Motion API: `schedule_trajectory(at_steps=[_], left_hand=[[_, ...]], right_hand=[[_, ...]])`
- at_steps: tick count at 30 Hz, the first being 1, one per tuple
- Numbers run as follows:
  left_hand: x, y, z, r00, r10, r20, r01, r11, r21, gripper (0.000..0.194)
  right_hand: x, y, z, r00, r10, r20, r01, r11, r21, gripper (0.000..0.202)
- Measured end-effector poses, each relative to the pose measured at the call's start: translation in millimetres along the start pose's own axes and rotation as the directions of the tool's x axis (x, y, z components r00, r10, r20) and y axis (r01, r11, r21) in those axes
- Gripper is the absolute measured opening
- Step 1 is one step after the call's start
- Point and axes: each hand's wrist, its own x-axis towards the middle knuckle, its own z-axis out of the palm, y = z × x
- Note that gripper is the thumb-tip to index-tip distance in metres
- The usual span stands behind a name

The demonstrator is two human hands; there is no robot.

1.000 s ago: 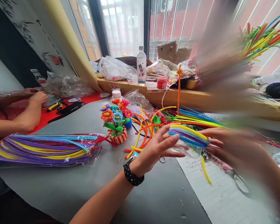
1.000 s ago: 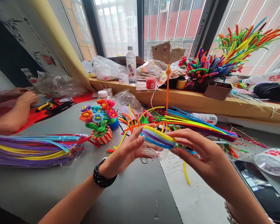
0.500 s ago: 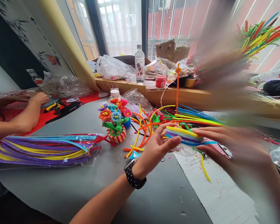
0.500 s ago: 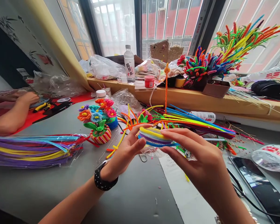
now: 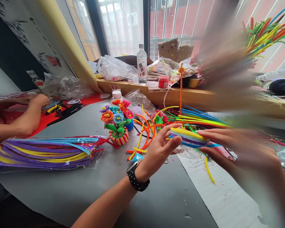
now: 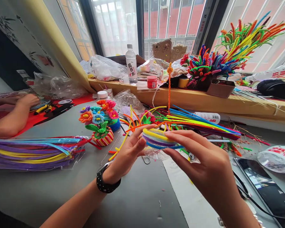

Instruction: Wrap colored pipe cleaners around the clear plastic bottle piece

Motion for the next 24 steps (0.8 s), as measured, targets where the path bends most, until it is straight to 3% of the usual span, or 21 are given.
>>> schedule_trajectory(at_steps=[8, 24], left_hand=[[-1.2, -4.8, 1.1, 0.995, 0.073, -0.062, -0.070, 0.997, 0.043, 0.036], [-1.0, -4.6, 2.1, 0.993, 0.040, -0.113, -0.035, 0.998, 0.050, 0.039]], right_hand=[[2.5, -10.0, -1.5, 0.986, -0.143, -0.089, 0.130, 0.982, -0.134, 0.026], [1.0, -9.9, -0.1, 0.997, -0.065, -0.029, 0.063, 0.996, -0.060, 0.024]])
